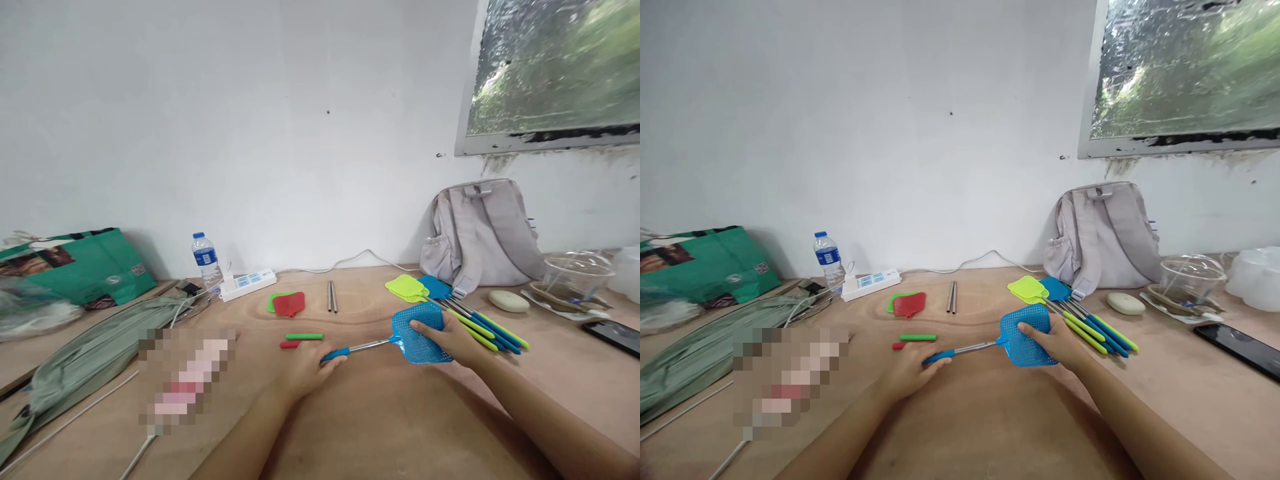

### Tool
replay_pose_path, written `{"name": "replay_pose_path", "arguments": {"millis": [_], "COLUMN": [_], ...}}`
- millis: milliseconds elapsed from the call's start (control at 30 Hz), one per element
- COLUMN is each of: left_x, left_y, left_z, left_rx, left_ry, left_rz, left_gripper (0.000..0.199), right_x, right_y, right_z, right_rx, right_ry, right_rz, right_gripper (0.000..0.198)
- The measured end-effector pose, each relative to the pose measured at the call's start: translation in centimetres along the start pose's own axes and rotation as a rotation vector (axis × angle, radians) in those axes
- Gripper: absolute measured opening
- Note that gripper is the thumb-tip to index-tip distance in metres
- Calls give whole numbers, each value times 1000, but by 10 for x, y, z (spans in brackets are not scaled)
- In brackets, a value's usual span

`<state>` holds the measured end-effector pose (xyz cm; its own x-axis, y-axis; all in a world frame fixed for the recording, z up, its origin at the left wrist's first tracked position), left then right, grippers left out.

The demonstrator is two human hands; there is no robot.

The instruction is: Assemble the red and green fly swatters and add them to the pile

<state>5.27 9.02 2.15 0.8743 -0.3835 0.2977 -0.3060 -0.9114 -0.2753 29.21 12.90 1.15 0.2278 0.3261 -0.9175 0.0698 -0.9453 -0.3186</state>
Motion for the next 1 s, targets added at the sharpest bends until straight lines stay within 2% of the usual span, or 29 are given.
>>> {"name": "replay_pose_path", "arguments": {"millis": [100,267,367,433,533,600,700,767,800,900,1000], "left_x": [1,4,2,-6,-22,-24,2,38,53,76,65], "left_y": [0,-3,-6,-9,-11,-10,-3,5,11,23,20], "left_z": [0,-4,-10,-13,-16,-16,-6,8,12,19,20], "left_rx": [-8,-26,-7,4,30,65,30,-115,-158,-230,-215], "left_ry": [-14,-104,-151,-99,119,294,489,548,550,452,348], "left_rz": [-17,-35,-57,-102,-215,-267,-227,-88,-23,102,113], "left_gripper": [35,35,38,36,33,33,34,37,41,52,51], "right_x": [4,26,34,37,48,50,34,7,-3,-17,-13], "right_y": [0,-5,-12,-16,-16,-13,1,14,21,29,15], "right_z": [1,3,-3,-16,-30,-11,54,94,105,109,76], "right_rx": [-11,-1,28,136,353,325,100,-19,-26,18,47], "right_ry": [27,-67,-85,-136,-286,-344,-368,-379,-358,-198,78], "right_rz": [-1,80,81,61,83,129,136,-9,-71,-167,-206], "right_gripper": [35,33,31,29,35,38,33,38,36,34,38]}}
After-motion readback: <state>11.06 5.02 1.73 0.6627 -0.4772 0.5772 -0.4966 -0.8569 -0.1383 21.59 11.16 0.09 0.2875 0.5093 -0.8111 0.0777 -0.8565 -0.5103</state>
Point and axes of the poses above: each hand's wrist, its own y-axis away from the middle knuckle, its own z-axis out of the palm, x = y × z, the point moved 10 cm from there along -y, towards the middle knuckle, and after that the axes turned 14 degrees about -z, right-handed, at the moved point
